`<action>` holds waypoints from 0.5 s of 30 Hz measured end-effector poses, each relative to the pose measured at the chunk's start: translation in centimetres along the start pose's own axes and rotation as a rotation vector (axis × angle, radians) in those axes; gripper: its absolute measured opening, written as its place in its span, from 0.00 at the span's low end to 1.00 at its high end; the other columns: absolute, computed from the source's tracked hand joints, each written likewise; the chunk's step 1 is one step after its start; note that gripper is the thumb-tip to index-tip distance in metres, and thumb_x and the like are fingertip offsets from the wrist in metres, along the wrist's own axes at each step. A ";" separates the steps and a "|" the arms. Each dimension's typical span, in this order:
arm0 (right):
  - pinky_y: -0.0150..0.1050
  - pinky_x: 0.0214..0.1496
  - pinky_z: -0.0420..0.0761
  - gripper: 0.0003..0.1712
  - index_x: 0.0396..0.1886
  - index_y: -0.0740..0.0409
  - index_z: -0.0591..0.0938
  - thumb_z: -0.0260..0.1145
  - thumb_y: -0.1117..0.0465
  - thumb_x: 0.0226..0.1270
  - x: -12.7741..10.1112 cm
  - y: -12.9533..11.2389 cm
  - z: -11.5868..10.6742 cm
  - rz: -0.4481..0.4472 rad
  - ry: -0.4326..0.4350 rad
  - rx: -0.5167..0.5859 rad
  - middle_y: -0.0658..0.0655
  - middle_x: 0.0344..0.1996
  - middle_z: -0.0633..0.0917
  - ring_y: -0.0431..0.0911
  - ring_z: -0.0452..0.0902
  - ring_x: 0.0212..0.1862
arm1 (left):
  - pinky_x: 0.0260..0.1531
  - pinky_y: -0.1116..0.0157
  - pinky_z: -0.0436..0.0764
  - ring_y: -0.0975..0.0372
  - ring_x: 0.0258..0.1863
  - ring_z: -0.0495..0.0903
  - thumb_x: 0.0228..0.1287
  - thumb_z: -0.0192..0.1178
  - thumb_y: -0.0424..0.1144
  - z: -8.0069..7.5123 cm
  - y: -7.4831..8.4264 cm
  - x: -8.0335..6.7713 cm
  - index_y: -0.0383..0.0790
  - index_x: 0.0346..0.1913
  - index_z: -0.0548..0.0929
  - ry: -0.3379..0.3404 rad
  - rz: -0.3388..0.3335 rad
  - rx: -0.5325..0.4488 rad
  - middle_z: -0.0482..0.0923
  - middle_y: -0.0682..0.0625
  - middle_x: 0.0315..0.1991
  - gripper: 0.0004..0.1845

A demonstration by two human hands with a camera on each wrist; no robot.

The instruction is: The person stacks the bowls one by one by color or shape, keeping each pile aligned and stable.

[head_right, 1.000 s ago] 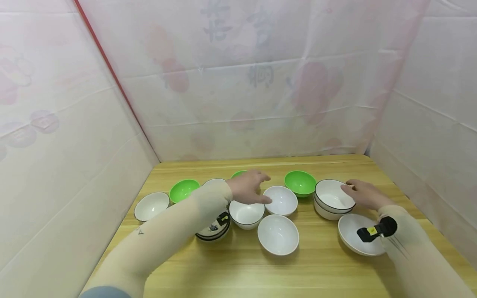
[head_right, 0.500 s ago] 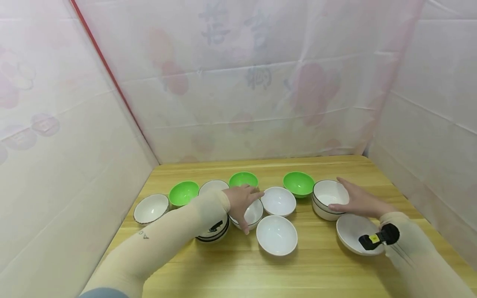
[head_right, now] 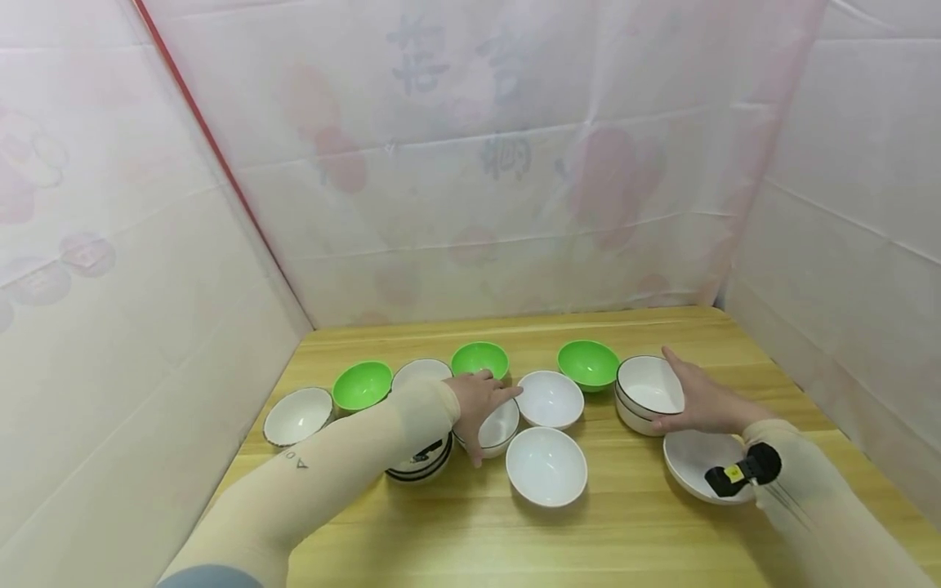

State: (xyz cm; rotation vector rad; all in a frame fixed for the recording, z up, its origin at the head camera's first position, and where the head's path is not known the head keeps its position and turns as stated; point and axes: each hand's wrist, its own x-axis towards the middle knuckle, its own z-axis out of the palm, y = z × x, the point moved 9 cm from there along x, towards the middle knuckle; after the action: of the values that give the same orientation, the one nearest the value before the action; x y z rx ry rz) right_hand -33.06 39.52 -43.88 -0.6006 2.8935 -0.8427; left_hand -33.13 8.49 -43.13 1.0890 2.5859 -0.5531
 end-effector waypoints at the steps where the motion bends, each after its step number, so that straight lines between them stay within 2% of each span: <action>1: 0.74 0.59 0.52 0.75 0.75 0.65 0.34 0.80 0.50 0.45 -0.1 0.0 0.0 -0.002 0.002 0.002 0.81 0.69 0.48 0.78 0.45 0.66 | 0.59 0.64 0.69 0.62 0.64 0.59 0.25 0.75 0.71 0.0 0.0 0.1 0.62 0.77 0.42 -0.004 -0.001 0.003 0.61 0.56 0.69 0.72; 5: 0.74 0.59 0.52 0.76 0.75 0.65 0.33 0.80 0.48 0.45 -0.2 0.2 0.0 0.008 0.009 -0.014 0.81 0.69 0.47 0.78 0.45 0.66 | 0.61 0.62 0.67 0.62 0.65 0.59 0.26 0.76 0.69 0.1 -0.1 0.3 0.62 0.76 0.43 -0.021 -0.006 -0.001 0.60 0.55 0.70 0.72; 8: 0.74 0.59 0.52 0.77 0.75 0.64 0.32 0.80 0.47 0.44 -0.1 0.4 0.2 0.018 0.011 -0.012 0.81 0.69 0.46 0.78 0.44 0.66 | 0.62 0.63 0.67 0.61 0.66 0.59 0.27 0.77 0.68 0.1 -0.2 0.2 0.59 0.77 0.45 -0.016 -0.002 0.000 0.59 0.54 0.71 0.71; 12: 0.74 0.61 0.48 0.79 0.74 0.65 0.28 0.80 0.48 0.45 0.1 0.9 0.5 0.050 0.004 0.040 0.82 0.69 0.43 0.78 0.41 0.67 | 0.61 0.63 0.69 0.60 0.66 0.62 0.28 0.77 0.67 0.2 -0.3 0.0 0.53 0.76 0.50 -0.008 -0.003 -0.003 0.60 0.53 0.70 0.69; 15: 0.73 0.61 0.49 0.79 0.72 0.66 0.26 0.79 0.49 0.46 0.0 1.3 0.7 0.084 -0.003 0.056 0.84 0.68 0.44 0.78 0.42 0.67 | 0.60 0.64 0.70 0.61 0.64 0.65 0.28 0.77 0.66 0.3 -0.5 -0.1 0.53 0.74 0.54 -0.007 -0.009 -0.015 0.61 0.53 0.69 0.66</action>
State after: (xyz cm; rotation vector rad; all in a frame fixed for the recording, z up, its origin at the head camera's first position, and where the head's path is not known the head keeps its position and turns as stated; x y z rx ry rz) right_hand -33.41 40.13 -45.18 -0.4717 2.8589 -0.9072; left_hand -33.35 7.97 -43.28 1.0694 2.5858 -0.5371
